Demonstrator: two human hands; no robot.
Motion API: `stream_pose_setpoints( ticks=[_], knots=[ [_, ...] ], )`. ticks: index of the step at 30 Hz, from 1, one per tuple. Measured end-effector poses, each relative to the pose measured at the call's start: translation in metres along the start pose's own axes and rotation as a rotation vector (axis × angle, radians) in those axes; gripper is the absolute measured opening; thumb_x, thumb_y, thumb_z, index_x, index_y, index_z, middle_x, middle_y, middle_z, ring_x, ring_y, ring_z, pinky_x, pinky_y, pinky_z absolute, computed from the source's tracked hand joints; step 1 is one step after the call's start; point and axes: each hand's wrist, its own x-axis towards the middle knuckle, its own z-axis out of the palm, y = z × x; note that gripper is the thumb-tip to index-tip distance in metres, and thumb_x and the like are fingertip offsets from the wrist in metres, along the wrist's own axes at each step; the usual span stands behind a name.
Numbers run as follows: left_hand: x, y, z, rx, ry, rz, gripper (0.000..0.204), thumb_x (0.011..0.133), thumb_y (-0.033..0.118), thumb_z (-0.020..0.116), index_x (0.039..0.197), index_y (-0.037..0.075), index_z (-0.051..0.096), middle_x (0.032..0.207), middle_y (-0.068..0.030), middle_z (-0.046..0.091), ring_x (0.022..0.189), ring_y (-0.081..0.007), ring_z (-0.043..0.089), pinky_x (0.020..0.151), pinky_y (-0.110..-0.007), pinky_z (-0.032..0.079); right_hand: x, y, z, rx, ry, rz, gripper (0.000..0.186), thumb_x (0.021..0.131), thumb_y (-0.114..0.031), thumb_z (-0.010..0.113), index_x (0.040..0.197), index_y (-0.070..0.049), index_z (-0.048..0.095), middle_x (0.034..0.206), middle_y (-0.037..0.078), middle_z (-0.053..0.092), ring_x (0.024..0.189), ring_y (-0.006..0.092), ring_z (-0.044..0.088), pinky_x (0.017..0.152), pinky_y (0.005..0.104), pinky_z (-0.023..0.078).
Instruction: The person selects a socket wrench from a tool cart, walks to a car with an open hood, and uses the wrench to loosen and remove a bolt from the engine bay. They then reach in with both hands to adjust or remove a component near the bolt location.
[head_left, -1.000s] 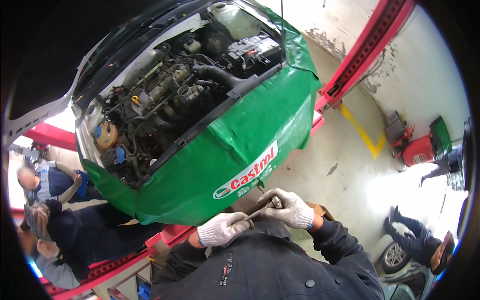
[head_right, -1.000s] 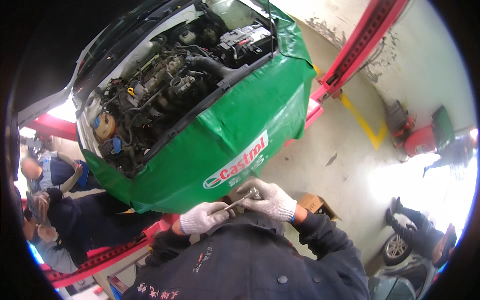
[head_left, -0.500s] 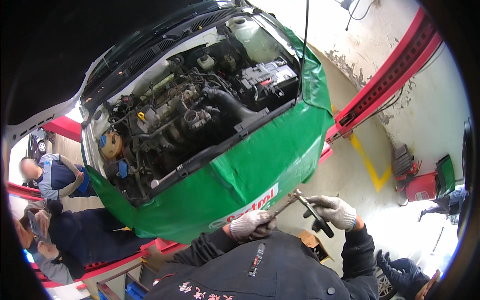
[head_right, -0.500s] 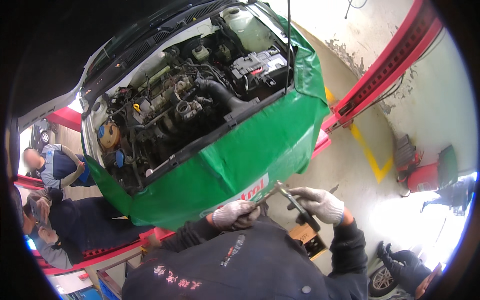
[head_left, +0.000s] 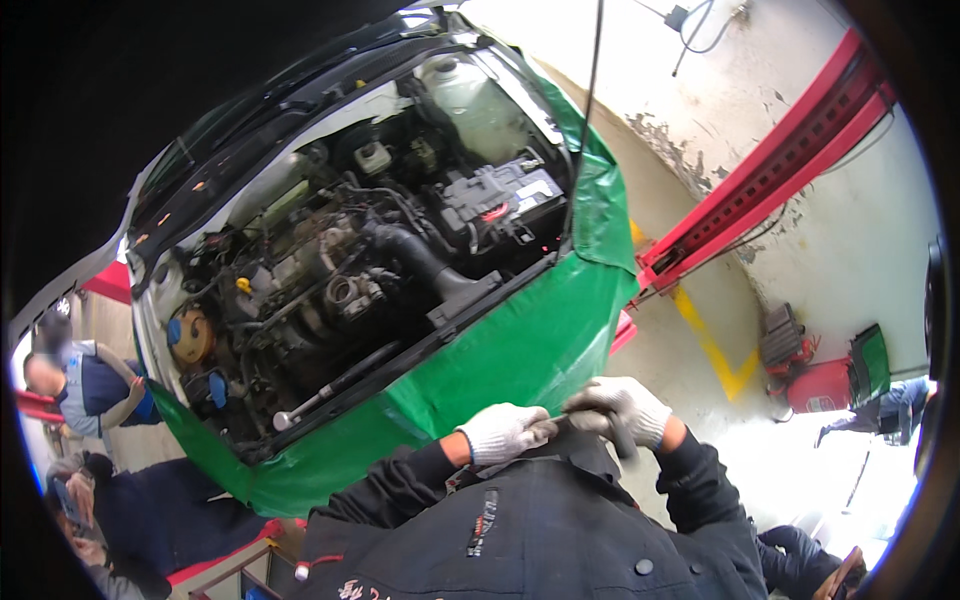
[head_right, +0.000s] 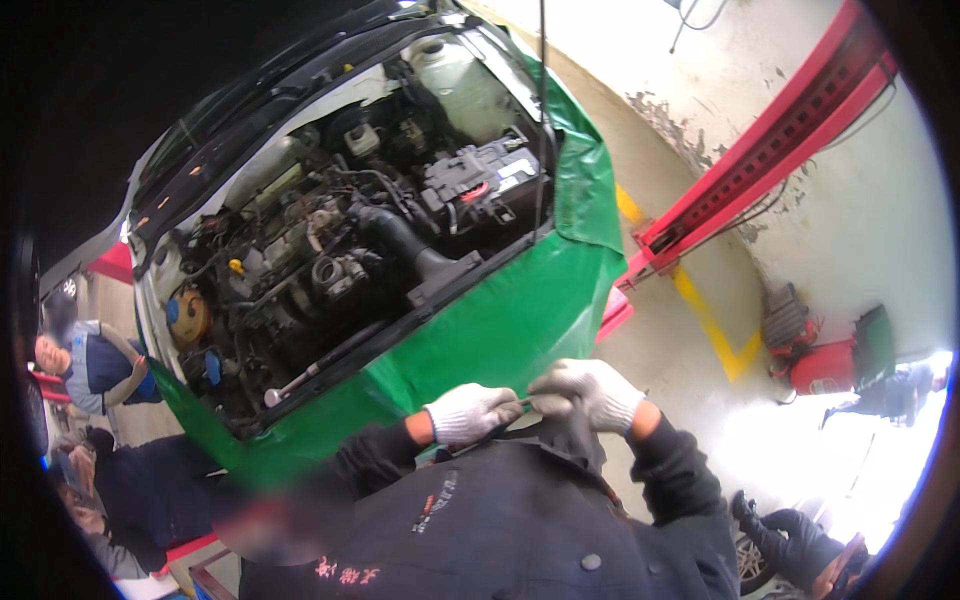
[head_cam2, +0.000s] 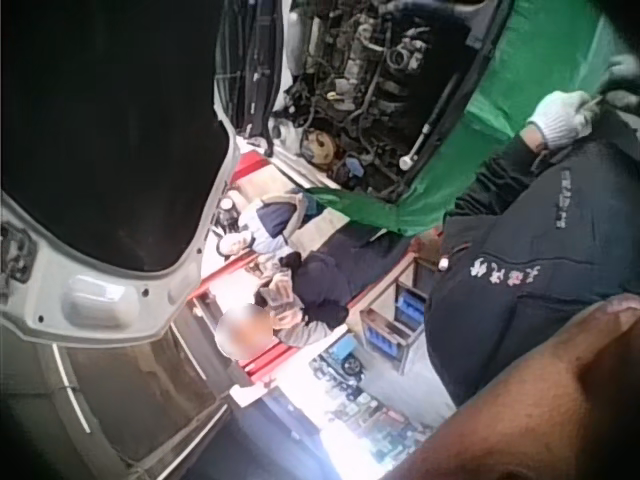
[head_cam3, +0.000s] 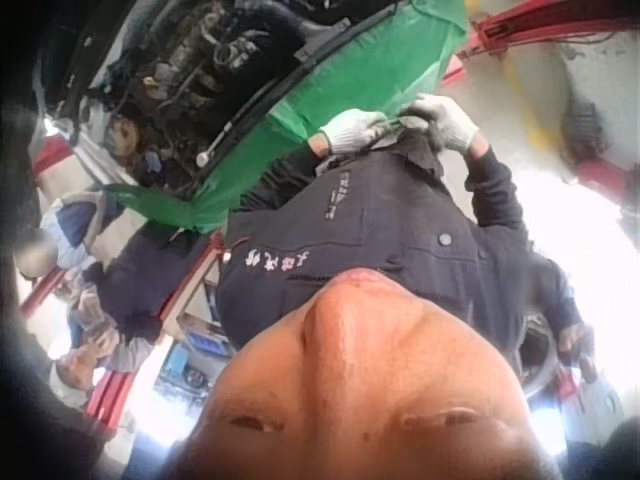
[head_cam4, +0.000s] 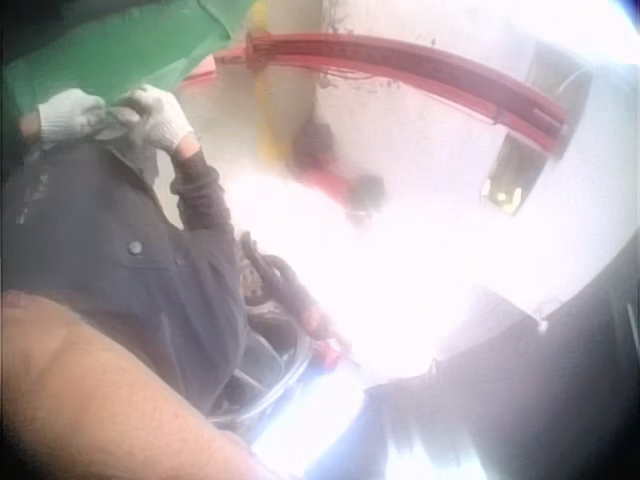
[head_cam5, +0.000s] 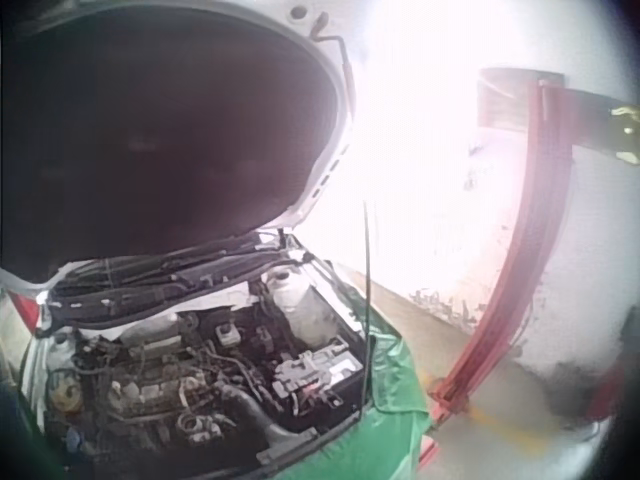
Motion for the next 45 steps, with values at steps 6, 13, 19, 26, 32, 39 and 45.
stream_pose_setpoints(
  ticks=[6, 13, 19, 26, 32, 39, 45],
  knots=[
    [0.028, 0.024, -0.004, 0.383, 0.159, -0.025, 0.033, 0.111, 0.045, 0.060, 0.105, 0.014, 0.067, 0.079, -0.0171, 0.073, 0.073, -0.0408, 0.074, 0.064, -0.053, 0.056, 0.021, 0.058, -0.033, 0.350, -0.376, 0.407, 0.032, 0.108, -0.026, 0.065, 0.132, -0.008, 0.076, 0.102, 0.013, 0.077, 0.093, 0.0274, 0.074, 0.088, 0.0409, 0.060],
    [0.143, 0.080, -0.002, 0.294, 0.184, -0.214, 0.031, 0.105, 0.043, 0.071, 0.104, 0.013, 0.079, 0.085, -0.0160, 0.077, 0.078, -0.0380, 0.076, 0.071, -0.048, 0.059, 0.008, 0.165, -0.116, 0.454, -0.663, 0.114, 0.067, 0.096, -0.011, 0.072, 0.161, -0.013, 0.058, 0.143, 0.020, 0.072, 0.130, 0.0372, 0.069, 0.110, 0.0437, 0.055],
    [0.342, 0.119, -0.005, -0.121, 0.616, -0.325, 0.018, 0.102, 0.020, 0.076, 0.112, 0.005, 0.081, 0.098, -0.0154, 0.080, 0.087, -0.0273, 0.079, 0.080, -0.037, 0.061, -0.048, 0.328, -0.233, 0.674, -0.692, 0.040, 0.073, 0.106, -0.011, 0.061, 0.175, -0.015, 0.037, 0.108, 0.006, 0.070, 0.093, 0.0177, 0.069, 0.084, 0.0345, 0.058],
    [0.514, 0.062, -0.064, 0.419, 1.420, -0.384, 0.041, 0.099, 0.013, 0.075, 0.139, 0.005, 0.066, 0.138, -0.0175, 0.070, 0.131, -0.0381, 0.066, 0.114, -0.048, 0.051, -0.158, 0.438, -0.396, 0.743, -0.305, 0.308, 0.069, 0.107, -0.009, 0.064, 0.172, -0.008, 0.041, 0.097, 0.000, 0.061, 0.078, 0.0091, 0.056, 0.072, 0.0302, 0.052],
    [0.554, 0.009, -0.068, 0.723, 1.431, -0.797, 0.063, 0.106, 0.038, 0.068, 0.156, 0.003, 0.056, 0.164, -0.0217, 0.051, 0.155, -0.0423, 0.045, 0.128, -0.055, 0.037, -0.180, 0.478, -0.486, 0.886, 0.010, 0.407, 0.078, 0.098, -0.015, 0.070, 0.168, 0.002, 0.042, 0.093, 0.005, 0.063, 0.074, 0.0131, 0.056, 0.067, 0.0305, 0.050],
    [0.566, 0.003, -0.062, 0.831, 1.346, -0.909, 0.072, 0.108, 0.047, 0.063, 0.160, -0.002, 0.051, 0.169, -0.0259, 0.045, 0.159, -0.0444, 0.038, 0.134, -0.057, 0.029, -0.161, 0.478, -0.527, 0.919, 0.097, 0.340, 0.074, 0.099, -0.010, 0.069, 0.166, 0.008, 0.042, 0.110, 0.008, 0.068, 0.091, 0.0131, 0.061, 0.083, 0.0299, 0.053],
    [0.573, 0.014, -0.065, 0.814, 1.269, -0.969, 0.080, 0.107, 0.051, 0.063, 0.163, -0.003, 0.047, 0.171, -0.0295, 0.040, 0.162, -0.0459, 0.033, 0.136, -0.058, 0.023, -0.101, 0.507, -0.572, 0.861, 0.082, 0.285, 0.075, 0.098, -0.015, 0.071, 0.165, 0.008, 0.044, 0.105, 0.007, 0.067, 0.090, 0.0131, 0.061, 0.081, 0.0293, 0.053]
  ],
)
